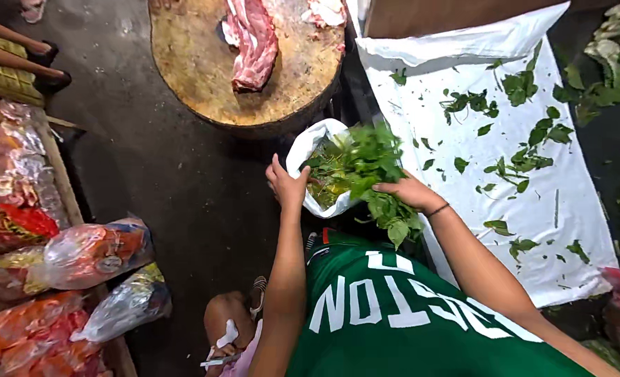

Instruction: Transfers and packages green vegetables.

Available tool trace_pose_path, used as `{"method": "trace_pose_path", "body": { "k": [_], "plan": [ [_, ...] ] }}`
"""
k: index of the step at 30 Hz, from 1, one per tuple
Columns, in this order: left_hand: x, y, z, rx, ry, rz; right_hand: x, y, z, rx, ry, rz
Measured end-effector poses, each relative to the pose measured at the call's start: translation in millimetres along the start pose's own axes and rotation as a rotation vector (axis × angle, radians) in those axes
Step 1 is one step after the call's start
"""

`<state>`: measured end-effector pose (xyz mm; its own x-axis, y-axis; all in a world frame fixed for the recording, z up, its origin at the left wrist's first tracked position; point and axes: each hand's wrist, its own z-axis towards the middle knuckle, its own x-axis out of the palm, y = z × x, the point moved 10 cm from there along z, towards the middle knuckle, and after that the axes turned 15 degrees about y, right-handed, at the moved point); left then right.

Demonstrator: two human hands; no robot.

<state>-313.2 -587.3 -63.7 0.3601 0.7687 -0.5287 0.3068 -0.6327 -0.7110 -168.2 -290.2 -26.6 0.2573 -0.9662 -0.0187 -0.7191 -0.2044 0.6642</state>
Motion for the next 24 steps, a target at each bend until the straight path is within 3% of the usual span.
{"method": "trace_pose_path", "body": {
  "k": [4, 7, 9, 13, 17, 20, 24],
  "plan": [
    [49.2, 46.0, 11.2, -0.102, 0.253, -0.267, 54.7, -13.8, 112.9, 0.214, 0.14, 0.028],
    [57.8, 45.6, -7.0, -0.044, 0.316, -0.335, 76.7, -34.2, 183.4, 0.222, -0.061, 0.251],
    [45.5, 45.3, -17.2, -0.01, 0.281, -0.279, 79.9, -32.7, 212.9, 0.247, -0.208, 0.224],
    [16.1, 25.8, -36.2, 0.134, 0.224, -0.101, 77.8, -4.9, 234.1, 0.171, -0.411, -0.19],
    [5.2, 17.3, -31.7, 0.184, 0.238, -0.038, 76.5, -37.4, 256.4, 0.219, -0.283, -0.622],
    [7.9, 12.9, -35.5, 0.231, 0.244, -0.019, 59.6, -54.8, 248.9, 0.329, -0.182, -0.667],
    [13.9, 9.2, -32.1, 0.269, 0.257, -0.012, 44.2, -11.2, 205.8, 0.228, -0.139, -0.64]
  ]
}}
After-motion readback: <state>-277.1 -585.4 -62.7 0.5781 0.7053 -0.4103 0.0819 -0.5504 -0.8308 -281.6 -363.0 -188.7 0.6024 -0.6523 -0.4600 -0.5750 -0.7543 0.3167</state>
